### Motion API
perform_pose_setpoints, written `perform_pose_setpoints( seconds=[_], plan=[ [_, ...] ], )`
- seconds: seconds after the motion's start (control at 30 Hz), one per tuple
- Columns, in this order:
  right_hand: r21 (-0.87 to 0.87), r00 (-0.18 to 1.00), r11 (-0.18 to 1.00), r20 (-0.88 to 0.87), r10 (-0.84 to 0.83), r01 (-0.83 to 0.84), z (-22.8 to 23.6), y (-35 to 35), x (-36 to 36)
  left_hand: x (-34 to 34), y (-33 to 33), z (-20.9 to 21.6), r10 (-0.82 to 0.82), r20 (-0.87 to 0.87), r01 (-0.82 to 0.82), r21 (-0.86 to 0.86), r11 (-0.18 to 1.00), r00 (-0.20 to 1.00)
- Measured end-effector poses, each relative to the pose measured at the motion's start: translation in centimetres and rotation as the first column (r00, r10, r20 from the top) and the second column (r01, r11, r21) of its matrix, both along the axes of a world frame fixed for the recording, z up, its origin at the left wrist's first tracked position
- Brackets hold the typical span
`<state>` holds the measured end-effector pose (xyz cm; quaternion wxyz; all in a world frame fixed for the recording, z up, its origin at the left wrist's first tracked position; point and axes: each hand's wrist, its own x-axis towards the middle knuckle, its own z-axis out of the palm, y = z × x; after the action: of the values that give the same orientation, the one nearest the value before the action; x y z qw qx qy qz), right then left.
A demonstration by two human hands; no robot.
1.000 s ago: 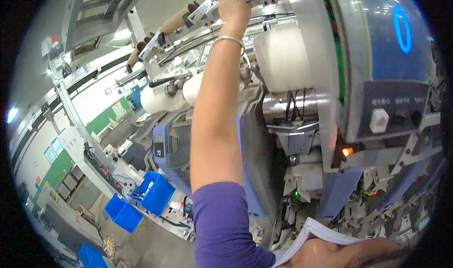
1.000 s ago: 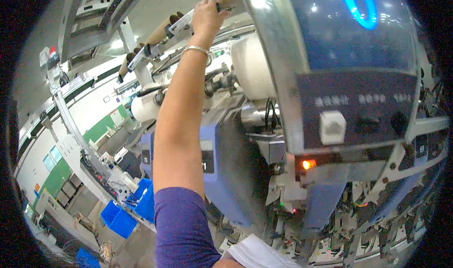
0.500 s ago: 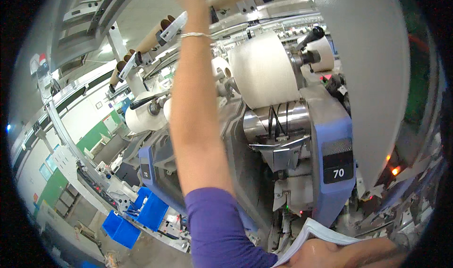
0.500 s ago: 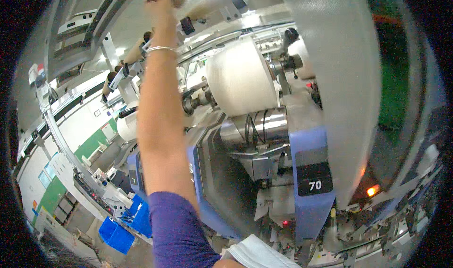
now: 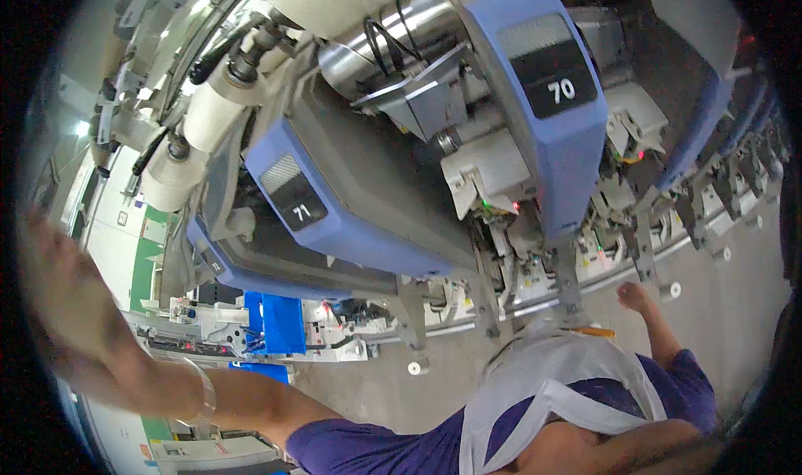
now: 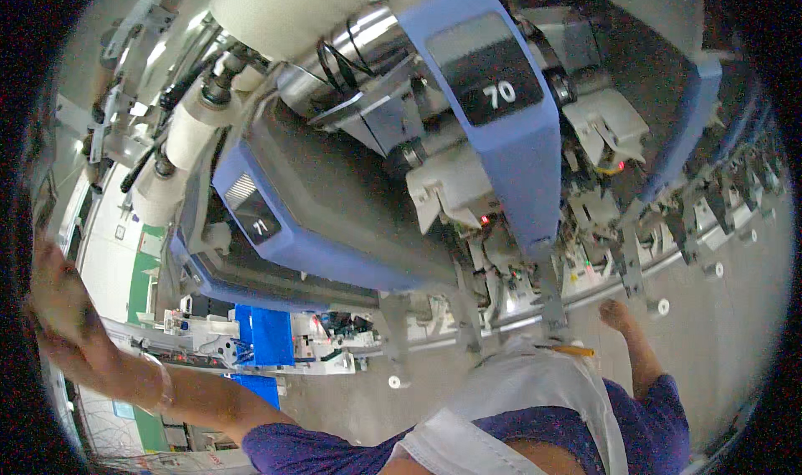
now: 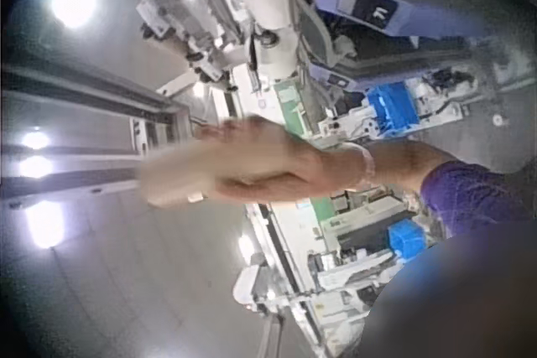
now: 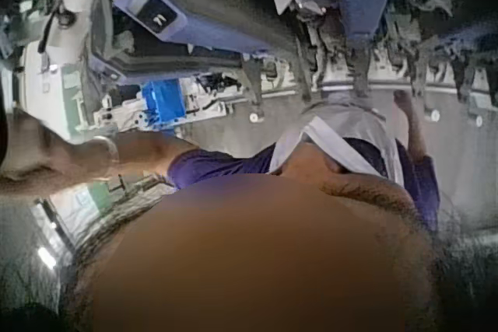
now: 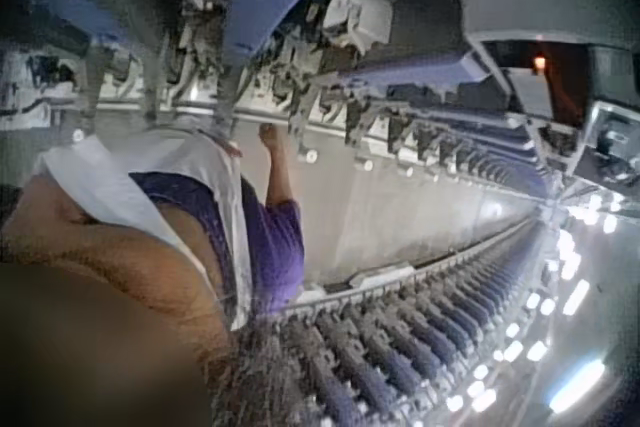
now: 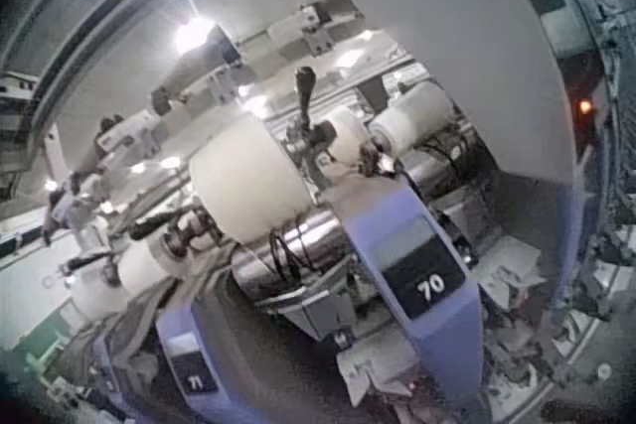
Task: The person picks up white spools with yellow tips from a blue bin, inspects them, and places them into a machine. They then walk along a row of machines and insert the spools into designated slots.
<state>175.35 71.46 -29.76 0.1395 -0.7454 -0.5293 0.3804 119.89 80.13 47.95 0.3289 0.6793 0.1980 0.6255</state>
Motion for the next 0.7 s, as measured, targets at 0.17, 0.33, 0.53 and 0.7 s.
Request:
perform_pose_setpoints(
  seconds=[0.17,0.33,0.53,0.7],
  plan=[
    [-0.202,0.902,0.964,-0.426,0.072,-0.173,4.5,1.9,-7.5,-1.5,-3.9,-14.1,-0.313,0.134,0.328,-0.104,0.939,0.94],
    [0.226,0.78,0.753,0.056,0.623,-0.618,5.4,5.3,-12.2,-1.1,-6.6,-25.4,0.091,0.535,0.148,-0.388,0.91,0.84],
    [-0.069,0.857,0.865,-0.193,0.477,-0.497,7.8,10.2,-16.8,-0.8,-8.1,-37.5,0.156,0.405,0.205,-0.715,0.669,0.901],
    [0.001,0.892,0.935,-0.3,0.338,-0.354,9.4,16.8,-21.4,1.4,-4.5,-48.4,-0.058,-0.228,-0.196,-0.919,0.341,0.972]
  ],
)
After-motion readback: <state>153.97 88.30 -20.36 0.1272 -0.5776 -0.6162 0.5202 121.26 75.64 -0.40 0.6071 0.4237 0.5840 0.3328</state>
